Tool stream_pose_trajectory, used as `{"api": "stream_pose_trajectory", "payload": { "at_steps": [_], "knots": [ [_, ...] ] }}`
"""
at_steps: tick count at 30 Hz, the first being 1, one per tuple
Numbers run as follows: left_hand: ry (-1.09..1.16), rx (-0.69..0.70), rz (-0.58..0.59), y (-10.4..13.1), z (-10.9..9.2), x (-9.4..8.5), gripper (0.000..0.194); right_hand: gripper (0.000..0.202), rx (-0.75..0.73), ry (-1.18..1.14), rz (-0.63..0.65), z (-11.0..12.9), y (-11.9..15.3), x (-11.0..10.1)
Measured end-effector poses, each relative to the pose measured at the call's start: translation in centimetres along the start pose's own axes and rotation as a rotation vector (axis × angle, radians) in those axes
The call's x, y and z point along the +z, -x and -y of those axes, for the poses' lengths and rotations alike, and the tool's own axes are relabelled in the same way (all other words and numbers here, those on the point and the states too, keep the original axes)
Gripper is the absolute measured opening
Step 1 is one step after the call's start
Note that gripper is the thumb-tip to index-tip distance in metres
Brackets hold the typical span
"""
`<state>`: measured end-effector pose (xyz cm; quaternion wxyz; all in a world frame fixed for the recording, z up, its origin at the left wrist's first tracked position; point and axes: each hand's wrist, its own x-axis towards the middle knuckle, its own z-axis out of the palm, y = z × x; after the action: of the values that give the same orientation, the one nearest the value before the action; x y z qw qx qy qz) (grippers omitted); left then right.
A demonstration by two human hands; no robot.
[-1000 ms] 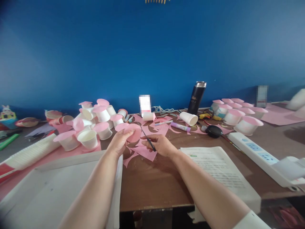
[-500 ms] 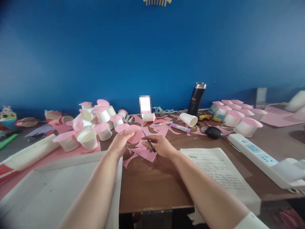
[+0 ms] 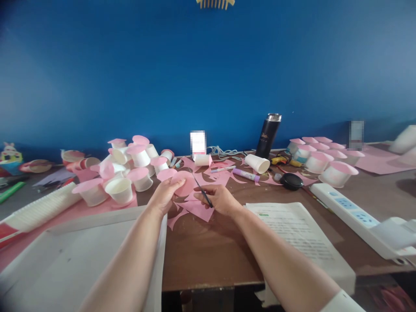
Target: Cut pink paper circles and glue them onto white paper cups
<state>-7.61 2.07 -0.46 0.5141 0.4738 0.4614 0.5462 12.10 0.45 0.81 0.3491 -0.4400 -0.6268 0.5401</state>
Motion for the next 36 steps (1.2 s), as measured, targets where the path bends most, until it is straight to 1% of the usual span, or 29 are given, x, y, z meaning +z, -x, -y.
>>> {"api": "stream_pose_trajectory", "payload": {
  "at_steps": [5,8,12,16,22,30,36],
  "knots": [
    [0.027,0.007,0.004,0.0,-0.2,0.0,0.047,0.064,-0.005,0.023,0.010,0.2,0.1,0.0],
    [0.023,0.010,-0.014,0.0,-0.3,-0.1,0.047,0.066,-0.002,0.049,0.008,0.3,0.1,-0.1],
    [0.027,-0.001,-0.030,0.1,-0.2,-0.2,0.047,0.066,0.002,0.070,0.000,0.2,0.1,-0.1],
    [0.049,-0.020,-0.048,0.1,-0.2,-0.1,0.049,0.066,0.008,0.045,0.005,0.1,0.1,-0.1],
    [0.063,-0.022,-0.043,0.1,-0.4,-0.1,0.046,0.064,-0.001,0.053,0.001,0.0,0.1,0.0],
    [0.241,-0.105,-0.101,0.7,-1.8,0.7,0.044,0.061,-0.014,0.040,0.011,-0.2,0.0,0.1],
    [0.263,-0.103,-0.144,0.7,-1.9,0.8,0.043,0.061,-0.013,0.052,0.022,-0.2,0.1,0.0]
  ]
}}
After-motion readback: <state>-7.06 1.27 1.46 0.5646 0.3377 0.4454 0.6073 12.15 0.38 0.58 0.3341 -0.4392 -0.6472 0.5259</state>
